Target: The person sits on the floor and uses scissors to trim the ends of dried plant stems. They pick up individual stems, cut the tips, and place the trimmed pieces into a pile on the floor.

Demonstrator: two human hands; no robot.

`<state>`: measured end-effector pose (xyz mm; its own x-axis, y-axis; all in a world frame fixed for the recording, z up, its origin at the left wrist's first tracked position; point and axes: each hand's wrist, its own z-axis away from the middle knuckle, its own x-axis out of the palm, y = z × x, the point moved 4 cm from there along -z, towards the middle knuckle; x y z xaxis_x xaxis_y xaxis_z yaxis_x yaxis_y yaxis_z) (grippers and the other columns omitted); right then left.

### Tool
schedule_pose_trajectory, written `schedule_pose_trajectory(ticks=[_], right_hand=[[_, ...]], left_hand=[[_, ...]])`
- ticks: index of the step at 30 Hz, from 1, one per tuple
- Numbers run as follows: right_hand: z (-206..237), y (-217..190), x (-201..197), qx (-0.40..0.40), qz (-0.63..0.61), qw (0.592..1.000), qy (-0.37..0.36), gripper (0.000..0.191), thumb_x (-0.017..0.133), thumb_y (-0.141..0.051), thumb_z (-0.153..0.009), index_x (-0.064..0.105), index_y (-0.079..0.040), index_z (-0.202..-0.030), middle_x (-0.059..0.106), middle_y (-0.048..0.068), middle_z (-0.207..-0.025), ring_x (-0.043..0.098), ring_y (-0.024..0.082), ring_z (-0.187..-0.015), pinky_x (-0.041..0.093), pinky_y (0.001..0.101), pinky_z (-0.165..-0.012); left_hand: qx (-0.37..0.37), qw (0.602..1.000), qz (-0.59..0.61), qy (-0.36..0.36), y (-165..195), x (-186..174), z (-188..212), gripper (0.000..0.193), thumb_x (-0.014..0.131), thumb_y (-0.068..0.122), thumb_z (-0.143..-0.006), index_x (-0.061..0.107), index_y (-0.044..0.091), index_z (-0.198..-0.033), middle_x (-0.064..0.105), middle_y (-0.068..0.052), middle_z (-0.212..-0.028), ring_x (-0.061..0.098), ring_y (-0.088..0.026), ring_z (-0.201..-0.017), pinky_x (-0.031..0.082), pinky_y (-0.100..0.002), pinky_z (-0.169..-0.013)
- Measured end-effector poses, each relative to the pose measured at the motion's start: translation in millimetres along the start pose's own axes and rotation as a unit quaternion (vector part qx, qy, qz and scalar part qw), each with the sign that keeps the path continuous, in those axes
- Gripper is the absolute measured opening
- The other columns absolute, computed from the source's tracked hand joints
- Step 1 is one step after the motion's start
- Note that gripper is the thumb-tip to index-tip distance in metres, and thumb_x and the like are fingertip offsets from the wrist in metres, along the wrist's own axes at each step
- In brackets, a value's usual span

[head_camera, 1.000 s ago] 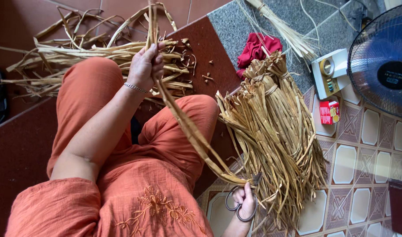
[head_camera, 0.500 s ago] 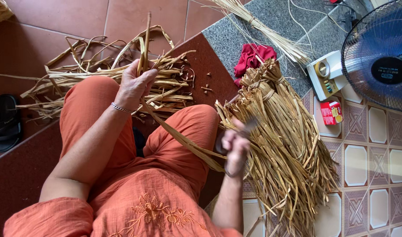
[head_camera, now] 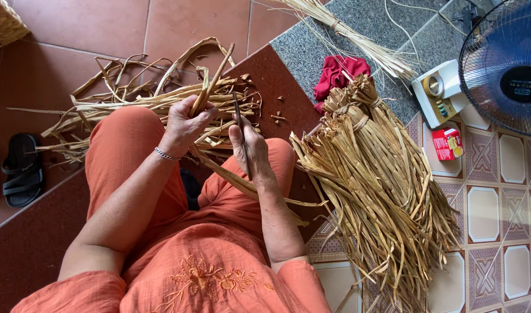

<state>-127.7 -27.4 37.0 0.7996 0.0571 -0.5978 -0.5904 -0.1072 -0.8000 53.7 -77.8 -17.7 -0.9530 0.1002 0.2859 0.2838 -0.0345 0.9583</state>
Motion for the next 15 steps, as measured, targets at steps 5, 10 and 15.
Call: schedule_pose_trajectory(ticks=[5, 10, 15], right_hand=[[1, 19, 9, 0.026, -0.051, 0.998, 0.001, 0.073, 0.027, -0.061, -0.107, 0.066, -0.002, -0.128, 0.049, 0.0, -0.06, 0.05, 0.009, -0.051, 0.036, 0.0282, -0.047], [1, 35, 20, 0.018, -0.318, 0.947, 0.029, 0.07, 0.03, -0.058, -0.114, 0.064, 0.003, -0.124, 0.038, -0.007, -0.07, 0.035, 0.003, -0.056, 0.027, 0.0211, -0.049], [9, 47, 23, 0.083, -0.387, 0.918, 0.032, 0.075, 0.033, -0.063, -0.105, 0.059, 0.002, -0.131, 0.047, -0.004, -0.071, 0.04, 0.004, -0.055, 0.033, 0.0206, -0.048]], left_hand=[[-0.001, 1.0, 0.002, 0.009, -13, -1, -3, 0.01, 0.076, 0.008, -0.094, 0.071, 0.005, -0.102, 0.06, 0.008, -0.075, 0.053, 0.0, -0.065, 0.043, -0.018, -0.055], [-0.037, 0.998, 0.019, 0.037, 2, -3, -1, 0.014, 0.073, 0.015, -0.098, 0.07, 0.005, -0.108, 0.06, 0.005, -0.074, 0.049, -0.001, -0.059, 0.038, -0.019, -0.049], [-0.107, 0.984, 0.143, 0.027, 21, -11, -1, 0.017, 0.067, 0.019, -0.097, 0.069, 0.008, -0.111, 0.076, -0.003, -0.086, 0.038, -0.001, -0.044, 0.027, -0.019, -0.038]])
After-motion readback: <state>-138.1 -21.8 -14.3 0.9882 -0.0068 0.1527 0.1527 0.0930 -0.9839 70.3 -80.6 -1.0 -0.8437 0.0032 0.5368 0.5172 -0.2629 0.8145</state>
